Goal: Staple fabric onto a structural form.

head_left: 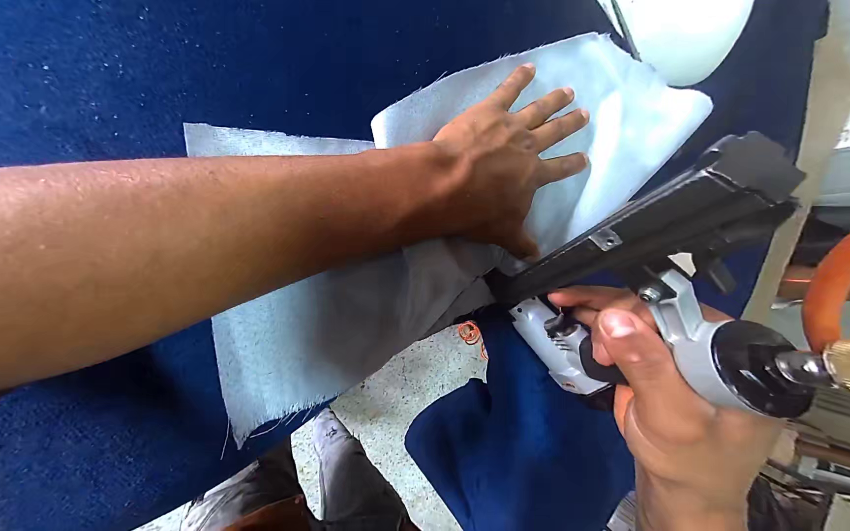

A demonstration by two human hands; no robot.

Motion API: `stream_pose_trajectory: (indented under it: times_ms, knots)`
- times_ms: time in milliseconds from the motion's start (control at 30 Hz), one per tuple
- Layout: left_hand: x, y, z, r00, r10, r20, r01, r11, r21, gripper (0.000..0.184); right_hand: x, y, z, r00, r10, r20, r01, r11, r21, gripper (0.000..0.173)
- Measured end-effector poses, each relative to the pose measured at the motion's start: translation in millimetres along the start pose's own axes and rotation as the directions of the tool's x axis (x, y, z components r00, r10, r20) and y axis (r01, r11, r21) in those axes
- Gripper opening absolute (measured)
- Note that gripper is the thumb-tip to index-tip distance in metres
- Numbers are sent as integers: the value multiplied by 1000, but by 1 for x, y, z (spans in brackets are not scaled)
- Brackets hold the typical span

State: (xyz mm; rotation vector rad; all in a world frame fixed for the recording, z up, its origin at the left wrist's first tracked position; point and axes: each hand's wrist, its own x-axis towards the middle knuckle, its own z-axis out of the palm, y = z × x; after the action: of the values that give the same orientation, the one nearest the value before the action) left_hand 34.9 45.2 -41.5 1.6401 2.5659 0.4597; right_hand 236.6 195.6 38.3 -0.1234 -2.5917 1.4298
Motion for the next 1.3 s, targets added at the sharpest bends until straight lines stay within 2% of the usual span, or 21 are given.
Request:
stream_pose_trajectory:
  times_ms: [167, 233, 300, 333, 433, 500, 533, 600, 667, 700, 767, 900, 1033, 1300]
  knots:
    - [-1, -2, 0, 999, -32, -11, 32, 999, -26, 103, 6, -1, 6, 999, 33, -15, -34, 998, -60, 24]
    - [-1, -5, -1, 1000, 12, 2, -12, 999, -45, 109, 8, -3, 10, 999, 46, -18, -47, 996, -70, 25]
    - [0, -13, -3, 998, 55, -17, -56, 994, -96, 106, 10, -3, 12, 998, 45, -33, -47, 997, -57, 24]
    - [0, -17, -6, 999, 29, -35, -33, 991, -132, 103, 11, -1, 12, 998, 42, -50, -44, 998, -41, 22]
    - [1, -37, -20, 969, -200, -145, 178, 972, -152, 99, 7, 7, 11, 993, 33, -113, -31, 999, 23, 20]
    - [-7, -46, -47, 932, -350, -89, 344, 936, -77, 100, 0, 13, 13, 989, 22, -148, -12, 997, 71, 22]
    - [-10, -46, -58, 925, -379, -33, 378, 925, -46, 95, -4, 16, 13, 987, 23, -161, -5, 994, 108, 23]
    - [-9, -40, -60, 942, -331, 55, 333, 942, -47, 72, -8, 18, 13, 984, 24, -178, 5, 987, 161, 23]
    - [-2, -39, -56, 967, -236, 95, 248, 957, -152, 46, -11, 18, 14, 983, 25, -179, 6, 986, 167, 24]
    - [2, -43, -57, 968, -232, 98, 248, 942, -225, 40, -12, 18, 14, 983, 26, -180, 4, 987, 164, 25]
    - [2, -56, -60, 947, -305, 105, 322, 884, -338, 38, -12, 18, 15, 984, 26, -176, 4, 986, 167, 27]
    - [-11, -78, -65, 913, -391, 119, 403, 814, -418, 42, -9, 13, 19, 986, 28, -165, -5, 990, 138, 29]
    - [-11, -72, -74, 922, -376, 90, 364, 767, -529, 38, -7, 8, 21, 989, 39, -144, -26, 995, 95, 28]
    - [-4, -82, -63, 922, -365, 128, 372, 749, -548, 41, -11, 16, 19, 989, 17, -144, 2, 991, 133, 25]
